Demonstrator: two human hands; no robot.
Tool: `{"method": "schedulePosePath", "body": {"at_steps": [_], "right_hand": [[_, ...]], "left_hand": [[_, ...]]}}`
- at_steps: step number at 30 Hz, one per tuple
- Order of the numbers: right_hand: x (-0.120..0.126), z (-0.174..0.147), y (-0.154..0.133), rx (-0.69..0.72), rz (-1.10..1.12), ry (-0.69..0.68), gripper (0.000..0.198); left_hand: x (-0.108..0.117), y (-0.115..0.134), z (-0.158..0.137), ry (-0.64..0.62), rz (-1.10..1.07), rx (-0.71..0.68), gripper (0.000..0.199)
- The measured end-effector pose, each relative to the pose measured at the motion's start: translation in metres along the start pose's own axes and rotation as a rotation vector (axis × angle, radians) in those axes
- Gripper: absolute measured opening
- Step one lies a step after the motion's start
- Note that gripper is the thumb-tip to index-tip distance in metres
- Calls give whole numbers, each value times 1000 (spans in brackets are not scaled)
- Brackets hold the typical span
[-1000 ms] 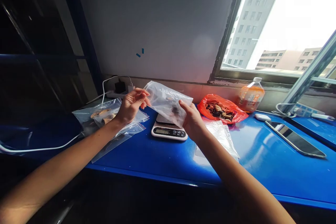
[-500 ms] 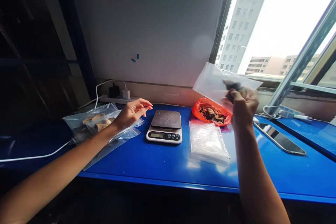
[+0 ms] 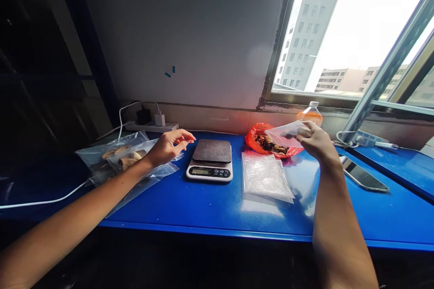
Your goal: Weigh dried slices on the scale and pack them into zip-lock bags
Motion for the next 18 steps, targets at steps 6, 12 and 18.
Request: {"method": "schedulePosePath", "body": {"at_steps": [6,12,18], "right_hand": [[-10,18,-8,84,-1,-41,41],[-24,53,-67,350,-240,-110,32],[-42,70,-101,408,-410,-122,35]], "left_hand": [[-1,4,0,-19,48,-16,19],[-2,-1,0,-36,73,-12,21],[-4,-3,0,-49,93,-17,21]]}}
Point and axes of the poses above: each hand's wrist, its own z-axis towards the middle knuckle, its own x-axis out of the back of the hand, y = z × x, the point moved 9 cm from there along z, towards the middle knuckle, and after that the axes turned 4 degrees about -y, right-handed, at the moved point
